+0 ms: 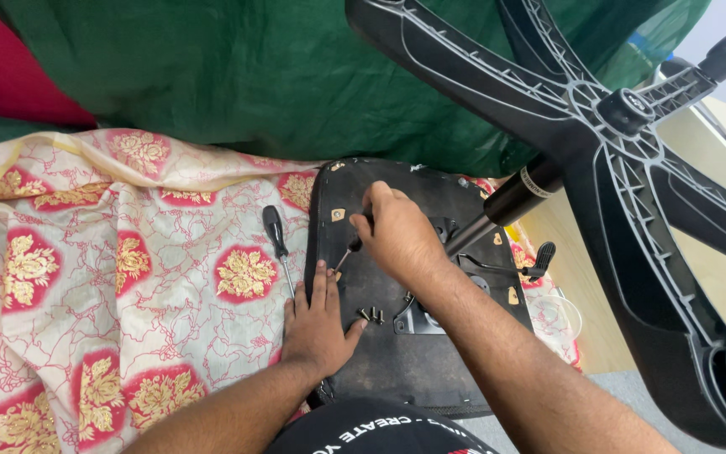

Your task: The person uses a screwdriver to tighten screws into the underside of an office chair seat, securing the seat to the chair base. The person works methodically, moving from one screw to the next.

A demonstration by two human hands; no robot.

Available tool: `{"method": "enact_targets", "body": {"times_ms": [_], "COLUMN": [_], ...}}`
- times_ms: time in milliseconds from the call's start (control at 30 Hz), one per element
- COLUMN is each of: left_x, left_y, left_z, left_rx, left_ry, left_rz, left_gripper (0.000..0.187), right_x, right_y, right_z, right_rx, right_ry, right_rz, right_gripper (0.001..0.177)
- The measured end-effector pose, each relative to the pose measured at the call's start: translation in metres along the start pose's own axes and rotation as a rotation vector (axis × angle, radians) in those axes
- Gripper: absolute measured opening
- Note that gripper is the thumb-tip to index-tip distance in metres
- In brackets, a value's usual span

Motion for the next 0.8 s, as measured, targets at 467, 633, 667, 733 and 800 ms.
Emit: {"method": "enact_targets", "body": {"times_ms": [467, 633, 667, 733, 800], "left_x": [-0.001, -0.001, -0.001, -0.002, -0.003], "left_y": [0.001, 0.0, 0.0, 0.001, 0.001], "left_z": [0.001, -0.004, -0.004, -0.004, -0.005], "left_rx": [-0.021, -0.014, -0.012, -0.016, -0.022], "left_ry": [-0.016, 0.053, 0.063, 0.076, 0.087], "left_rz": [-0.007, -0.011, -0.008, -0.011, -0.014], "left_gripper": [0.1, 0.1, 0.101, 0.101, 0.101], "right_x": [-0.01, -0.007, -0.006, -0.007, -0.011], "right_y": [0.006, 0.006, 0.004, 0.006, 0.011], "right_z": [0.001, 0.001, 0.002, -0.001, -0.008], "right_rx": [-0.254, -0.189, -0.165, -0.132, -0.116], "right_ry": [-0.207, -0.145, -0.083, -0.038, -0.072], "right_rz": [0.15, -0.017, 0.018, 0.022, -0.034], "right_gripper": [0.023, 0.028, 0.027, 0.026, 0.024]}}
Point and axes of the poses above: each hand's wrist, its own x-axis away from the middle knuckle, its own z-axis out of the back of the hand, y = z × x, the point moved 4 cm from there along -x, towards the middle knuckle, and after that the axes turned 2 degrees about z, right-handed, at the moved point
